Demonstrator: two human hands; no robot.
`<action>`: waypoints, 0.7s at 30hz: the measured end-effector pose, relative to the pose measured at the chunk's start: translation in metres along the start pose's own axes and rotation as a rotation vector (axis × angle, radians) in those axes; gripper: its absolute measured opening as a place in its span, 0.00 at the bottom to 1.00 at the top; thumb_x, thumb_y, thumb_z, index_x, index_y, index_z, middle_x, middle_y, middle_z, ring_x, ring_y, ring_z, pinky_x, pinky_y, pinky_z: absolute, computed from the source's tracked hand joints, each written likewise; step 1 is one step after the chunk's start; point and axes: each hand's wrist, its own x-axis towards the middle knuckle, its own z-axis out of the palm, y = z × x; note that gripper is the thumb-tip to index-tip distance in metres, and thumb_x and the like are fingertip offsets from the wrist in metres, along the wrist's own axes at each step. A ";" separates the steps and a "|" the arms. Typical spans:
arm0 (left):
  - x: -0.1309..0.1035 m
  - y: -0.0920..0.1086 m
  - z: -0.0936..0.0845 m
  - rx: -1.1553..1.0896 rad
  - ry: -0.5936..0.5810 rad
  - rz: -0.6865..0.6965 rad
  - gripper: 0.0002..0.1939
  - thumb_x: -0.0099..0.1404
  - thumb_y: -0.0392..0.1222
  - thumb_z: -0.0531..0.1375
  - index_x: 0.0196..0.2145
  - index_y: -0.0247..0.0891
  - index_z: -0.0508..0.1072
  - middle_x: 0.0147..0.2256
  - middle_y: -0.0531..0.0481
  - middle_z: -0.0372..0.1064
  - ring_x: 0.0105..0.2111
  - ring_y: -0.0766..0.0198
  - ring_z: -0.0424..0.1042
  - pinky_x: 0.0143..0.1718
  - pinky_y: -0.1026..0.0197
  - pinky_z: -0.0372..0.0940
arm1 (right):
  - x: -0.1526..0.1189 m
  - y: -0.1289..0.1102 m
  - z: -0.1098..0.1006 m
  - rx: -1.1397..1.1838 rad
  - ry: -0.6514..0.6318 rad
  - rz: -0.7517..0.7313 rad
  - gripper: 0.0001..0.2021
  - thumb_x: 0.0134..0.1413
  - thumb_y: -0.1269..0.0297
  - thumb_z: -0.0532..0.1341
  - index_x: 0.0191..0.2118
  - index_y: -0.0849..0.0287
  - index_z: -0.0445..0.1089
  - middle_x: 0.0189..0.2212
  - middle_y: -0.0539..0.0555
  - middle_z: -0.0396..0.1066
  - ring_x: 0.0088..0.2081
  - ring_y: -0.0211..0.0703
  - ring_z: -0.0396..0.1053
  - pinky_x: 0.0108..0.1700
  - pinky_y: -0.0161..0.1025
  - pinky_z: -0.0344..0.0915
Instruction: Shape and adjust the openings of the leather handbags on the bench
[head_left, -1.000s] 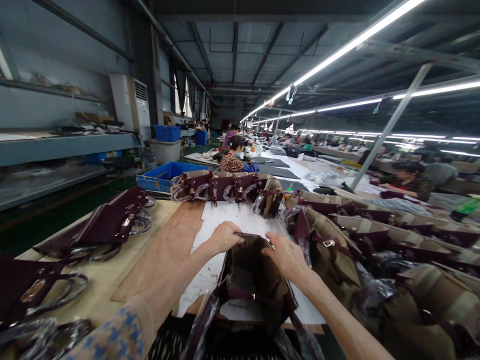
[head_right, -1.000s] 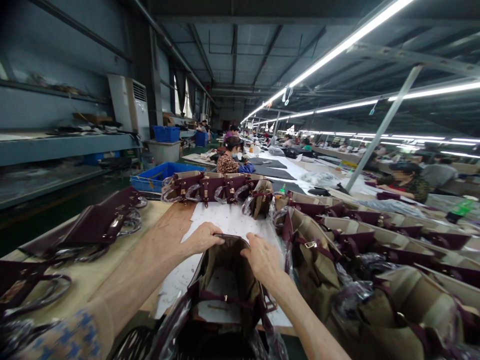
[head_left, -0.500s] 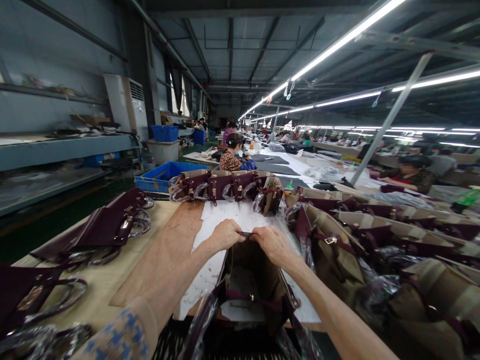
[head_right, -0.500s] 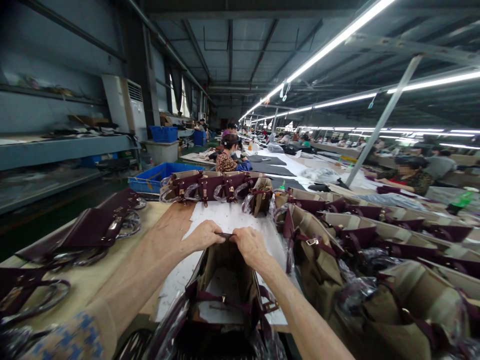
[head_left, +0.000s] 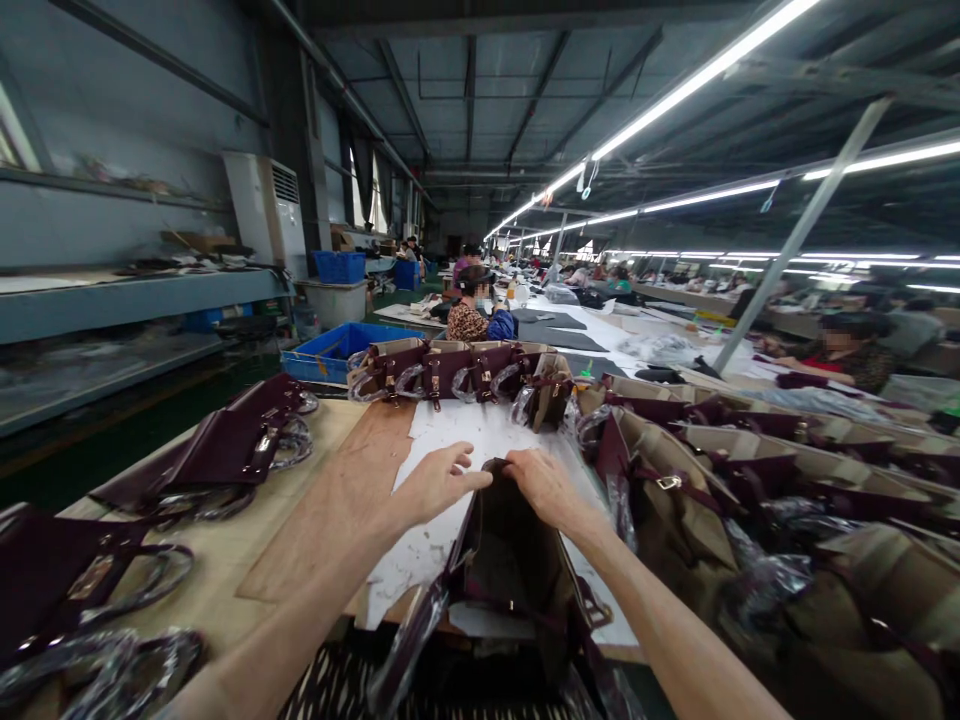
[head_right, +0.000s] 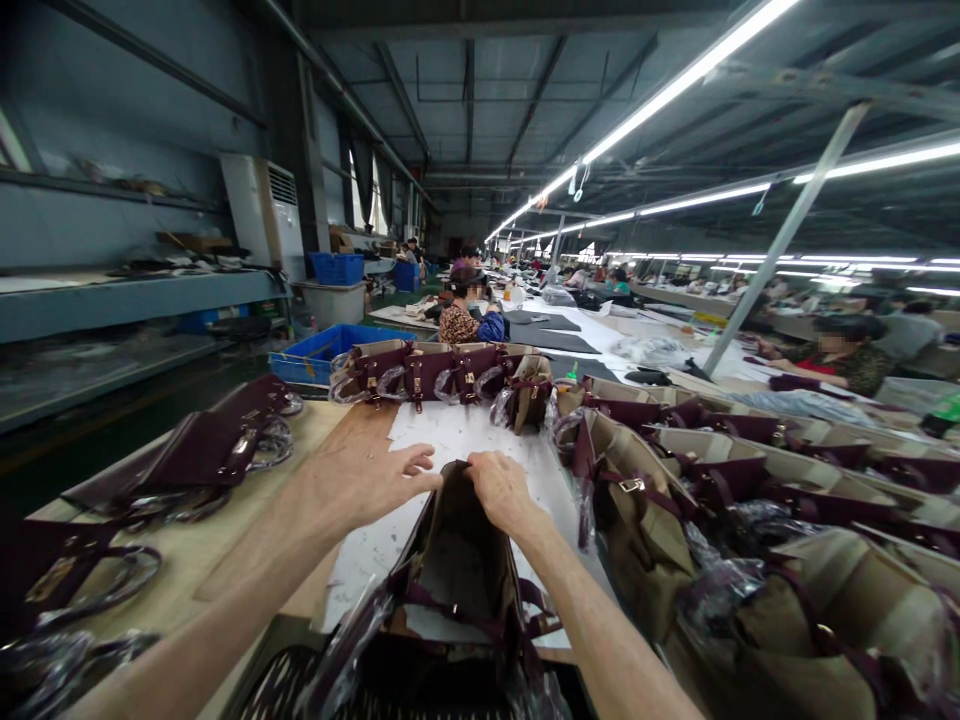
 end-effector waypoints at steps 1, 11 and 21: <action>-0.018 0.004 0.001 0.038 0.050 -0.035 0.36 0.50 0.58 0.56 0.53 0.37 0.60 0.45 0.44 0.67 0.40 0.57 0.66 0.40 0.62 0.59 | -0.001 -0.001 0.000 -0.002 0.005 0.017 0.13 0.58 0.62 0.48 0.36 0.58 0.69 0.35 0.56 0.73 0.41 0.42 0.67 0.39 0.34 0.54; -0.073 -0.008 0.010 0.045 -0.004 -0.171 0.16 0.53 0.44 0.53 0.37 0.35 0.73 0.28 0.51 0.71 0.31 0.61 0.67 0.31 0.64 0.57 | -0.014 0.000 -0.004 -0.021 0.015 0.083 0.12 0.57 0.64 0.49 0.35 0.59 0.69 0.34 0.57 0.72 0.39 0.44 0.68 0.35 0.36 0.54; -0.043 -0.024 -0.012 0.013 0.022 -0.146 0.11 0.51 0.40 0.53 0.25 0.35 0.74 0.20 0.54 0.66 0.24 0.64 0.63 0.27 0.64 0.53 | -0.045 0.025 -0.012 0.026 -0.003 0.103 0.12 0.56 0.63 0.50 0.32 0.57 0.69 0.33 0.53 0.72 0.39 0.42 0.67 0.35 0.35 0.52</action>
